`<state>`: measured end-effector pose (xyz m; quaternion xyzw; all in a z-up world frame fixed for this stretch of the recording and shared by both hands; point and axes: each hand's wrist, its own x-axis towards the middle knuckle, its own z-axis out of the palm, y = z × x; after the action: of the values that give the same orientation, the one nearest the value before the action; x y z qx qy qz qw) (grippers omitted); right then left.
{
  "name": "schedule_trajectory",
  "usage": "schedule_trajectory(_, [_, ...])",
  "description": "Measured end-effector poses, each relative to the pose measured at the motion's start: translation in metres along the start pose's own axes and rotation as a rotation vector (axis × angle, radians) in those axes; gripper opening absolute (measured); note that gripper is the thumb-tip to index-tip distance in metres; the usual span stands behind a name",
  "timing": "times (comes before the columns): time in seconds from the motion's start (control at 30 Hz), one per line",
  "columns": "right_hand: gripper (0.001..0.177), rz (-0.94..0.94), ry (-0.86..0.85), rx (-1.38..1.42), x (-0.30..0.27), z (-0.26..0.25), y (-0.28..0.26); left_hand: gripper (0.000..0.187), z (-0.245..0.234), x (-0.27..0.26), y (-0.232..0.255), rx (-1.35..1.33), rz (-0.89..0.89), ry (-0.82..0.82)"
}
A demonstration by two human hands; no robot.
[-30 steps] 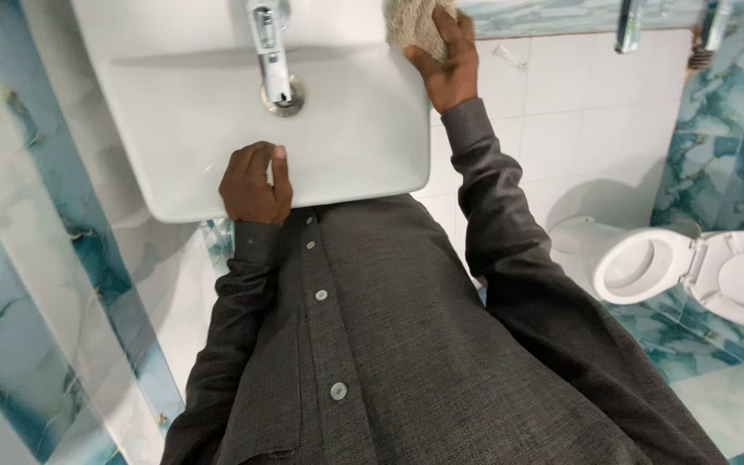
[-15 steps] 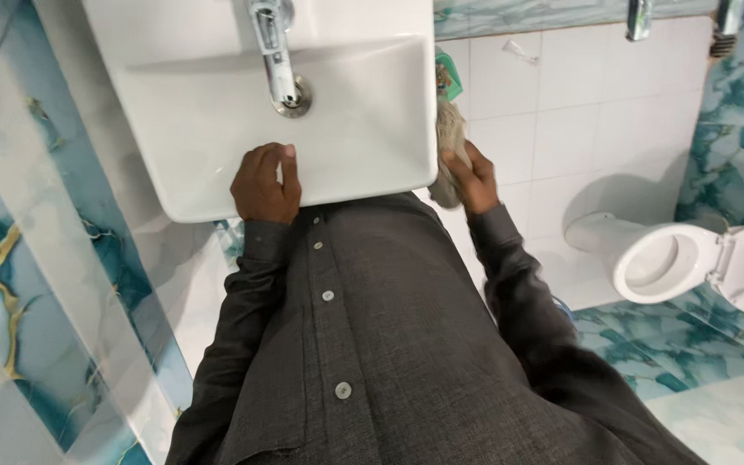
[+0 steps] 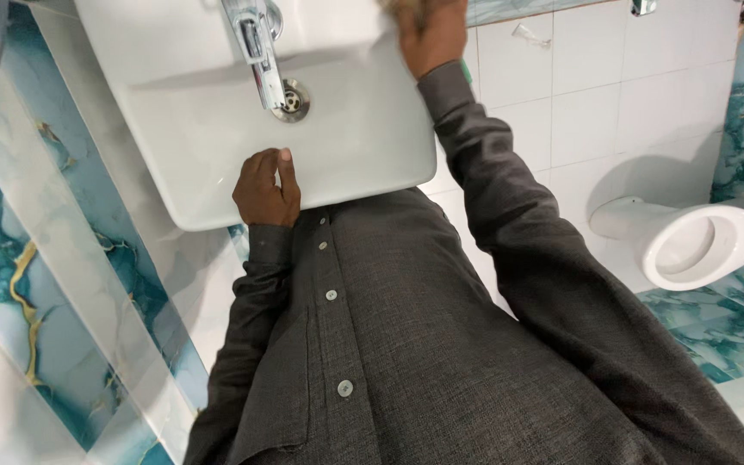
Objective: The person cleans a bathroom sink and faucet by hand with a cloth, wiping the interior and rim of the sink basin and the base of the faucet.
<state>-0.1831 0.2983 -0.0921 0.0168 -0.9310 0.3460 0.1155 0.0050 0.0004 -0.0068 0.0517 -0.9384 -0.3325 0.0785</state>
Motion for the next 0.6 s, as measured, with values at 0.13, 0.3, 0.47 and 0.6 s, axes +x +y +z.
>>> schedule_trajectory(0.13, [0.05, -0.412, -0.097, -0.28, -0.014, 0.013, -0.089, 0.038, 0.003, 0.004, 0.004, 0.026, -0.029, 0.009])
schedule_trajectory(0.3, [0.042, -0.502, -0.14, -0.146, -0.009, 0.037, -0.119, 0.039, 0.001, 0.001, 0.005, 0.019, -0.023, -0.002])
schedule_trajectory(0.47, [0.036, -0.376, 0.045, -0.313, 0.001, -0.002, -0.023, 0.039, 0.007, 0.006, -0.006, 0.041, -0.032, -0.063])
schedule_trajectory(0.6, [0.029, -0.219, -0.056, -0.273, 0.009, -0.01, -0.019, 0.039, 0.004, 0.001, -0.001, 0.027, -0.038, 0.059])
